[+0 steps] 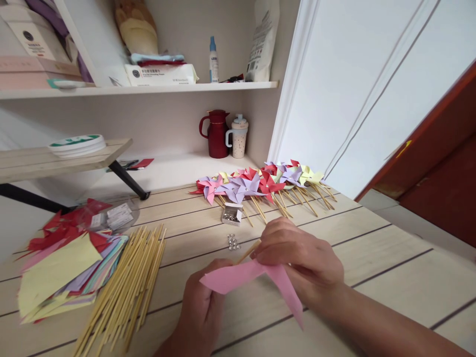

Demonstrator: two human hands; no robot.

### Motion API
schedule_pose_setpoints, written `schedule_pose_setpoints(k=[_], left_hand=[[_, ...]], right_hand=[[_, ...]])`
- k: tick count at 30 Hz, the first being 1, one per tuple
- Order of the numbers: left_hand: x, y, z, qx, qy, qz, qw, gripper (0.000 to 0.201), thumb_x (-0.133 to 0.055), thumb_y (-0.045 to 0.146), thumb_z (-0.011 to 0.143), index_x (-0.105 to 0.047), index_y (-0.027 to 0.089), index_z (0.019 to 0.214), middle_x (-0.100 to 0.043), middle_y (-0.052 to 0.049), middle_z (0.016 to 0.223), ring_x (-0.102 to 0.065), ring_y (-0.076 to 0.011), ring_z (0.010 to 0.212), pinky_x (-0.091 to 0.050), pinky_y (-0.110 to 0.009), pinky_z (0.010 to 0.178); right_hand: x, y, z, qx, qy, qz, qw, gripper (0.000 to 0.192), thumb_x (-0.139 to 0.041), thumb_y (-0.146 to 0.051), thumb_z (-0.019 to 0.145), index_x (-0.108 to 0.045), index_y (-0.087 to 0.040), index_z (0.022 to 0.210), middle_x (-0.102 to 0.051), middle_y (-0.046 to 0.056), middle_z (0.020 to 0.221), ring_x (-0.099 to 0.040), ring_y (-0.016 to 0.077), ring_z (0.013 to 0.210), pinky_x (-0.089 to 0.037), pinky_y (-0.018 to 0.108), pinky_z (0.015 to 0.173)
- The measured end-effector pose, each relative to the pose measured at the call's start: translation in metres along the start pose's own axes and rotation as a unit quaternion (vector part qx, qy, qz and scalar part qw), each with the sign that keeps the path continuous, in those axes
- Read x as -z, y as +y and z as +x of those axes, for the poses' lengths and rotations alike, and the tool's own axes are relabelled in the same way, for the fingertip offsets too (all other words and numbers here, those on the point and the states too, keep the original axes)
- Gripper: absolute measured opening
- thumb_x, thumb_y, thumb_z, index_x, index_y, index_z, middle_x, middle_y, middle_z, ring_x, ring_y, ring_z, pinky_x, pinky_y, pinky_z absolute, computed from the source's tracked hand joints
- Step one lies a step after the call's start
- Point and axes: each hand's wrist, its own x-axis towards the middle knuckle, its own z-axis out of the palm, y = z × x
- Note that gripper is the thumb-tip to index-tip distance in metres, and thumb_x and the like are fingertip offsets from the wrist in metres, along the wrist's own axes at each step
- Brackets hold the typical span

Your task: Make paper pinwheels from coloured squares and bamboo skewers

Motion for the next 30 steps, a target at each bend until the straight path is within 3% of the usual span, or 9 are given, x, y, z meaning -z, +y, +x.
schedule_pose_setpoints(k=[7,30], left_hand=[[-0.0012,-0.0079,-0.0033,0.010,-0.007,-0.003,1.000,0.029,-0.045,0.033,0.098,-0.071,0.023,0.108,-0.067,-0.003,0.082,-0.058,-0.0171,0.070,-0.047,-0.025,0.066],[-0.0041,-0.0077,0.0032,0.011,0.015,-0.008,1.000,0.025,-0.049,0.035,0.094,-0.069,0.020,0.091,-0.064,-0.004,0.075,-0.056,-0.0185,0.067,-0.045,-0.027,0.063]], right_hand=[[-0.0001,0.0007,0.0003,-0.002,-0.002,0.006,1.000,0.024,-0.061,-0.006,0.088,-0.070,-0.020,0.107,-0.077,0.008,0.087,-0.067,0.0192,0.073,-0.051,0.038,0.068],[-0.0021,-0.0033,0.0010,-0.016,0.001,0.000,1.000,0.025,-0.060,-0.004,0.086,-0.070,-0.020,0.102,-0.075,0.007,0.081,-0.067,0.0201,0.072,-0.053,0.038,0.066]])
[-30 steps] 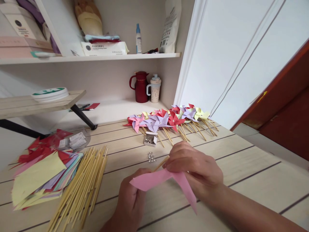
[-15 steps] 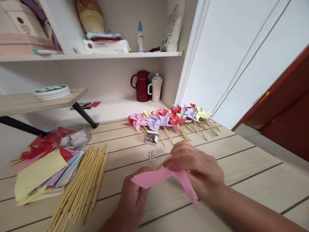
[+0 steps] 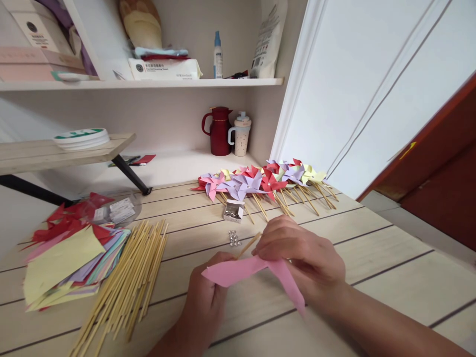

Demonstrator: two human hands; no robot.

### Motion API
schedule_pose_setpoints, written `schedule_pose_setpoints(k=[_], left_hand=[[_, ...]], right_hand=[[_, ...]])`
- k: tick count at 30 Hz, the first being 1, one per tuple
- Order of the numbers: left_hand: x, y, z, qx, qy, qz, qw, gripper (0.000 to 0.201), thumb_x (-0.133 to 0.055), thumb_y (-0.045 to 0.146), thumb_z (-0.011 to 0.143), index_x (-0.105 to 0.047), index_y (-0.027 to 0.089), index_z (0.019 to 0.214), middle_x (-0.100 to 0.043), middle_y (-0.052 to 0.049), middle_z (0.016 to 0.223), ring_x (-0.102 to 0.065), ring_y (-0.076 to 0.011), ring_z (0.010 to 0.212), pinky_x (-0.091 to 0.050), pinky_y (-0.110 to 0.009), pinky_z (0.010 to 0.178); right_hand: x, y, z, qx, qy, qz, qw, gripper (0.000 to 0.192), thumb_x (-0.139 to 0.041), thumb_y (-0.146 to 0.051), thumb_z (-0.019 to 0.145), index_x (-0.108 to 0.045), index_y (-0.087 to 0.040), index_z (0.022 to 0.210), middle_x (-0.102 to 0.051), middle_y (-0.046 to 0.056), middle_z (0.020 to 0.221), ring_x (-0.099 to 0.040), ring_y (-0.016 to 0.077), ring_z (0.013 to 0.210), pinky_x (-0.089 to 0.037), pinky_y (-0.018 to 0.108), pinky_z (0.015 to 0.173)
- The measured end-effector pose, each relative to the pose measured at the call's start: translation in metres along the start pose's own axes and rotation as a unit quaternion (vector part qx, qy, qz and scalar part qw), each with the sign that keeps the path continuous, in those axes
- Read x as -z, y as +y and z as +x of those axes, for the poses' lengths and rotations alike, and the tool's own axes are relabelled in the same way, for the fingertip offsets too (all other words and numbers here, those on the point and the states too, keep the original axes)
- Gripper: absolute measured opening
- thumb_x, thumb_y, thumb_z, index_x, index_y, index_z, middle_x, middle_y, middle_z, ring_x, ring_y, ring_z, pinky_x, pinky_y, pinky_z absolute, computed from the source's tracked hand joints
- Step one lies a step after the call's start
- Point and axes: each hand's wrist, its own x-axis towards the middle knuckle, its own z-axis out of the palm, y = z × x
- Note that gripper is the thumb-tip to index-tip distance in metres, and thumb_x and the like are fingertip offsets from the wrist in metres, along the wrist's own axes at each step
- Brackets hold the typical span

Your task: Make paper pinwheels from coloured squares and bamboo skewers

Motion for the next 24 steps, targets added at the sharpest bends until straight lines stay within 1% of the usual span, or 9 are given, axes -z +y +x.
schedule_pose_setpoints(k=[4,6,10,12,14,17,24], left_hand=[[0.000,-0.001,0.003,0.018,0.007,-0.007,1.000,0.026,-0.048,0.037,0.094,-0.064,0.020,0.083,-0.062,-0.004,0.075,-0.057,-0.0190,0.071,-0.044,-0.027,0.064],[0.000,0.000,0.005,0.035,0.023,-0.012,0.999,0.026,-0.050,0.038,0.092,-0.062,0.020,0.077,-0.059,-0.002,0.071,-0.054,-0.0173,0.067,-0.042,-0.025,0.062],[0.000,0.005,0.012,0.107,0.083,-0.013,0.991,0.034,-0.054,0.047,0.089,-0.058,0.020,0.070,-0.050,0.003,0.058,-0.045,-0.0131,0.054,-0.033,-0.023,0.051],[0.002,0.006,0.015,0.130,0.119,-0.014,0.984,0.039,-0.053,0.053,0.089,-0.059,0.019,0.070,-0.045,0.004,0.056,-0.042,-0.0120,0.051,-0.029,-0.022,0.048],[0.004,0.005,0.017,0.128,0.144,-0.019,0.981,0.042,-0.053,0.056,0.089,-0.060,0.019,0.071,-0.043,0.004,0.057,-0.040,-0.0117,0.052,-0.029,-0.022,0.048],[0.007,0.004,0.019,0.121,0.177,-0.033,0.976,0.042,-0.056,0.057,0.087,-0.061,0.018,0.073,-0.044,0.004,0.058,-0.041,-0.0119,0.054,-0.031,-0.022,0.049],[0.012,-0.002,0.023,0.152,0.236,-0.084,0.956,0.045,-0.059,0.060,0.086,-0.063,0.016,0.078,-0.040,0.006,0.056,-0.036,-0.0095,0.050,-0.027,-0.020,0.046]], right_hand=[[-0.001,0.000,0.000,0.000,-0.004,-0.007,1.000,0.023,-0.060,-0.004,0.086,-0.070,-0.020,0.100,-0.075,0.007,0.081,-0.067,0.0201,0.073,-0.052,0.037,0.065],[-0.002,0.001,-0.001,-0.010,-0.018,-0.019,1.000,0.022,-0.061,-0.005,0.087,-0.070,-0.021,0.099,-0.075,0.006,0.081,-0.066,0.0198,0.072,-0.052,0.037,0.066],[-0.006,0.005,-0.003,-0.031,-0.060,-0.033,0.997,0.017,-0.061,-0.008,0.088,-0.069,-0.021,0.096,-0.075,0.004,0.080,-0.066,0.0176,0.070,-0.052,0.037,0.070],[-0.007,0.006,-0.003,-0.030,-0.065,-0.037,0.997,0.015,-0.061,-0.009,0.089,-0.069,-0.021,0.094,-0.074,0.003,0.078,-0.066,0.0168,0.070,-0.052,0.036,0.071],[-0.008,0.007,-0.003,-0.027,-0.060,-0.043,0.997,0.016,-0.061,-0.009,0.089,-0.069,-0.021,0.093,-0.074,0.003,0.077,-0.066,0.0167,0.069,-0.051,0.036,0.070],[-0.008,0.007,-0.002,-0.031,-0.045,-0.046,0.997,0.017,-0.061,-0.007,0.088,-0.069,-0.021,0.093,-0.074,0.003,0.077,-0.064,0.0170,0.069,-0.050,0.036,0.068],[-0.008,0.007,-0.002,-0.038,-0.038,-0.040,0.998,0.019,-0.061,-0.005,0.086,-0.069,-0.021,0.092,-0.074,0.002,0.077,-0.064,0.0170,0.068,-0.049,0.037,0.068]])
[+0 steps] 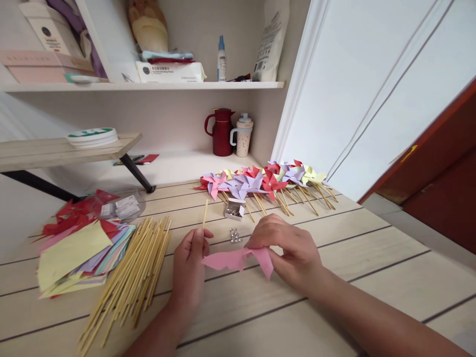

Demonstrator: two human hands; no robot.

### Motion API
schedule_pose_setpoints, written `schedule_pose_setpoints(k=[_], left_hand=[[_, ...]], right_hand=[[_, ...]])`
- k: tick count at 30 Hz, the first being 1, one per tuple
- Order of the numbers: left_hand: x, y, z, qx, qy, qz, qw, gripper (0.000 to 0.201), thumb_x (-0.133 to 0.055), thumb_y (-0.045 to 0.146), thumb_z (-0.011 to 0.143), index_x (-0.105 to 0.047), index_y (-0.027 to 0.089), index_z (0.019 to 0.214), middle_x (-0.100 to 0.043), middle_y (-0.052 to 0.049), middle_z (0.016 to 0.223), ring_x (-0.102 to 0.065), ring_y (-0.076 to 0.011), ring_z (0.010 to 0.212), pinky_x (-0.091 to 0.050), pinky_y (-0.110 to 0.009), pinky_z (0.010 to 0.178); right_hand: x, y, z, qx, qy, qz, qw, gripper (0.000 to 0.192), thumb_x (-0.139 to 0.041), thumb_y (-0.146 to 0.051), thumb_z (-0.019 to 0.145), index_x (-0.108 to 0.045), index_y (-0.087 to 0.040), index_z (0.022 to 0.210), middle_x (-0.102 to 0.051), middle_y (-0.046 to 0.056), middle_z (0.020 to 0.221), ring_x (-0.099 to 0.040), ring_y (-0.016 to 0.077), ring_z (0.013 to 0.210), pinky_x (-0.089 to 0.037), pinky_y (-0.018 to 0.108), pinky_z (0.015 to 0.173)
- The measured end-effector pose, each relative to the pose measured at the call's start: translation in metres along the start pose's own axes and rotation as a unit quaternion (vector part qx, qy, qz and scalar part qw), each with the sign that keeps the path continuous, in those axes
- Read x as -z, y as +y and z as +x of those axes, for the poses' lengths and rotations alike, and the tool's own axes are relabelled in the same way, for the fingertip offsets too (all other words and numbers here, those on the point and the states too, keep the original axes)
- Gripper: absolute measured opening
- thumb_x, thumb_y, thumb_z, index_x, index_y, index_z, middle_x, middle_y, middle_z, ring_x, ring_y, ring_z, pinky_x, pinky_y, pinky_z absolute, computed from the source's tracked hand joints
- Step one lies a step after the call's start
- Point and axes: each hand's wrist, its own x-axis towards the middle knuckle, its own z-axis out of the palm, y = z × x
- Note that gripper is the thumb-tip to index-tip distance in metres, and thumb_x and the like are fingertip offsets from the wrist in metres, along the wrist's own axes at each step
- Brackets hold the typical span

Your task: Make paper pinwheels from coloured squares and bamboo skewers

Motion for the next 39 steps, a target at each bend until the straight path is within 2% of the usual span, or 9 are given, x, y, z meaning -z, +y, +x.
schedule_pose_setpoints(k=[4,11,18,39], left_hand=[[0.0019,-0.0031,0.0046,0.018,0.022,-0.038,0.999,0.047,-0.062,0.063,0.081,-0.063,0.016,0.077,-0.034,0.008,0.053,-0.030,-0.0078,0.048,-0.025,-0.019,0.044],[0.0024,-0.0060,0.0069,0.012,0.031,-0.033,0.999,0.046,-0.064,0.062,0.081,-0.063,0.017,0.074,-0.035,0.007,0.053,-0.030,-0.0077,0.049,-0.024,-0.019,0.045],[0.0030,-0.0042,0.0074,0.037,0.052,-0.092,0.994,0.045,-0.066,0.061,0.080,-0.063,0.017,0.076,-0.033,0.008,0.052,-0.025,-0.0069,0.048,-0.022,-0.018,0.044],[0.0031,-0.0035,0.0094,0.042,0.046,-0.115,0.991,0.043,-0.070,0.059,0.076,-0.063,0.017,0.075,-0.031,0.009,0.051,-0.024,-0.0059,0.047,-0.021,-0.017,0.043]], right_hand=[[-0.0010,0.0010,-0.0016,0.001,-0.003,0.003,1.000,0.019,-0.062,-0.004,0.086,-0.069,-0.021,0.092,-0.074,0.002,0.078,-0.064,0.0170,0.069,-0.049,0.037,0.069],[-0.0011,0.0019,-0.0033,-0.009,-0.013,0.007,1.000,0.021,-0.062,-0.002,0.085,-0.069,-0.020,0.093,-0.075,0.002,0.080,-0.064,0.0167,0.071,-0.049,0.036,0.070],[-0.0002,0.0017,-0.0025,-0.009,-0.005,0.010,1.000,0.023,-0.063,0.000,0.083,-0.069,-0.019,0.093,-0.074,0.003,0.080,-0.063,0.0168,0.071,-0.049,0.037,0.070],[-0.0003,0.0016,-0.0028,-0.002,-0.016,0.007,1.000,0.020,-0.062,-0.001,0.085,-0.069,-0.019,0.093,-0.074,0.003,0.079,-0.064,0.0163,0.070,-0.048,0.037,0.070]])
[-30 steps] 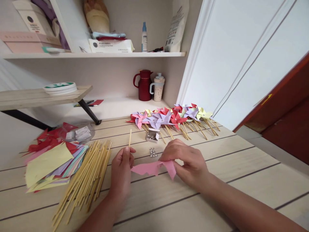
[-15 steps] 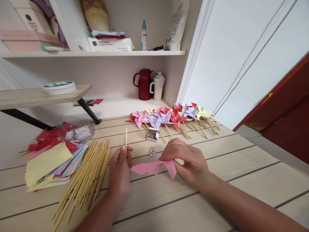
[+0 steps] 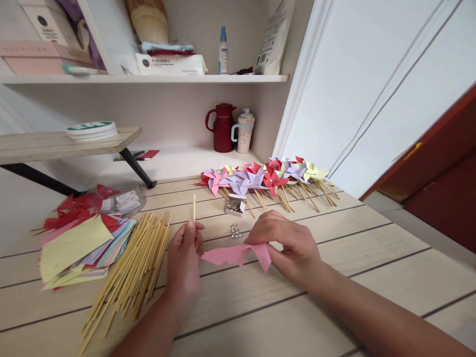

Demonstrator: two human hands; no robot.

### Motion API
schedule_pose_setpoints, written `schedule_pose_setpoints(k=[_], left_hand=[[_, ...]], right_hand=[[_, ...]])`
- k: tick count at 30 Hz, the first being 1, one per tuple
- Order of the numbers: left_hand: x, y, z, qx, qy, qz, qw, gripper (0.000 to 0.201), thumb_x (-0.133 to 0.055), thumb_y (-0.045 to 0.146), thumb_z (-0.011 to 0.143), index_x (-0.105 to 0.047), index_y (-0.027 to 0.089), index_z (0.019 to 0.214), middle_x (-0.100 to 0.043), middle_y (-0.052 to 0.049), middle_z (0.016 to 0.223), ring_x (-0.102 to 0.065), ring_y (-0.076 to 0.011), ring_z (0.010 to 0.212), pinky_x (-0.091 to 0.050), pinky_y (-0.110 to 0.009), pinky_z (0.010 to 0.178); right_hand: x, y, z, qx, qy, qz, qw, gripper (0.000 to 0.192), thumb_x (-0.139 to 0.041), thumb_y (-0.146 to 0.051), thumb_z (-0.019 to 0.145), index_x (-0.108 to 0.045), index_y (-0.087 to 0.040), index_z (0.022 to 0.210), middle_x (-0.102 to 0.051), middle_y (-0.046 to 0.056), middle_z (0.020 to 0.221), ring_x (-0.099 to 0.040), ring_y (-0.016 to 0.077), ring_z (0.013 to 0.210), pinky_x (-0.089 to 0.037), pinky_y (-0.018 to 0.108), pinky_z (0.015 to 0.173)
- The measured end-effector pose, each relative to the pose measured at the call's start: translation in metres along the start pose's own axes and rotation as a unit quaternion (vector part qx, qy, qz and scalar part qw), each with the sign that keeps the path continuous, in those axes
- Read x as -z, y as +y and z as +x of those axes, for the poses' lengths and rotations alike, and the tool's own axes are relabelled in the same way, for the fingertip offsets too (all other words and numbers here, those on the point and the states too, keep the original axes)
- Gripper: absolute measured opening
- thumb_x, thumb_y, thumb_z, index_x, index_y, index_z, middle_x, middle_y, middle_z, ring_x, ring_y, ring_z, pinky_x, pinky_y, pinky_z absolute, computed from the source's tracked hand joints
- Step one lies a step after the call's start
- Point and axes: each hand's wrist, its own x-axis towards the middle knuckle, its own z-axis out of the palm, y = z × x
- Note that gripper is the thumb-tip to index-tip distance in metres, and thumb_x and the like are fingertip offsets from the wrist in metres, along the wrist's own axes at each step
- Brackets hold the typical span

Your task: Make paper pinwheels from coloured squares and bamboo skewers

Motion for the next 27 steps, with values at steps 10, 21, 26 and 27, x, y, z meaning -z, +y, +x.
schedule_pose_setpoints(k=[10,21,26,27], left_hand=[[0.001,0.000,0.000,-0.001,-0.029,0.045,0.999,0.044,-0.067,0.061,0.078,-0.061,0.017,0.077,-0.029,0.009,0.052,-0.023,-0.0071,0.047,-0.020,-0.019,0.043],[0.001,-0.012,0.001,-0.057,-0.243,0.335,0.909,0.034,-0.049,0.044,0.089,-0.059,0.020,0.067,-0.048,0.003,0.057,-0.041,-0.0135,0.056,-0.027,-0.025,0.053],[0.001,-0.013,-0.012,-0.093,-0.291,0.403,0.863,0.025,-0.055,0.028,0.081,-0.058,0.020,0.058,-0.055,0.002,0.058,-0.043,-0.0151,0.058,-0.026,-0.027,0.056],[0.002,-0.013,-0.013,-0.095,-0.298,0.396,0.864,0.022,-0.057,0.026,0.079,-0.059,0.021,0.058,-0.056,0.002,0.057,-0.044,-0.0154,0.058,-0.026,-0.027,0.055]], right_hand=[[-0.001,0.000,0.001,-0.004,-0.035,-0.009,0.999,0.016,-0.060,-0.006,0.089,-0.068,-0.019,0.093,-0.074,0.002,0.080,-0.064,0.0156,0.072,-0.048,0.035,0.071],[-0.005,0.006,-0.002,-0.026,-0.188,-0.025,0.981,0.013,-0.056,-0.017,0.095,-0.068,-0.020,0.094,-0.074,0.003,0.080,-0.065,0.0160,0.074,-0.046,0.035,0.078],[-0.008,0.008,-0.003,-0.030,-0.261,-0.043,0.964,0.013,-0.057,-0.018,0.095,-0.069,-0.021,0.094,-0.075,0.002,0.083,-0.064,0.0155,0.076,-0.046,0.032,0.078],[-0.009,0.009,-0.004,-0.028,-0.269,-0.047,0.962,0.013,-0.057,-0.018,0.095,-0.070,-0.021,0.094,-0.075,0.002,0.083,-0.063,0.0154,0.077,-0.045,0.032,0.078]])
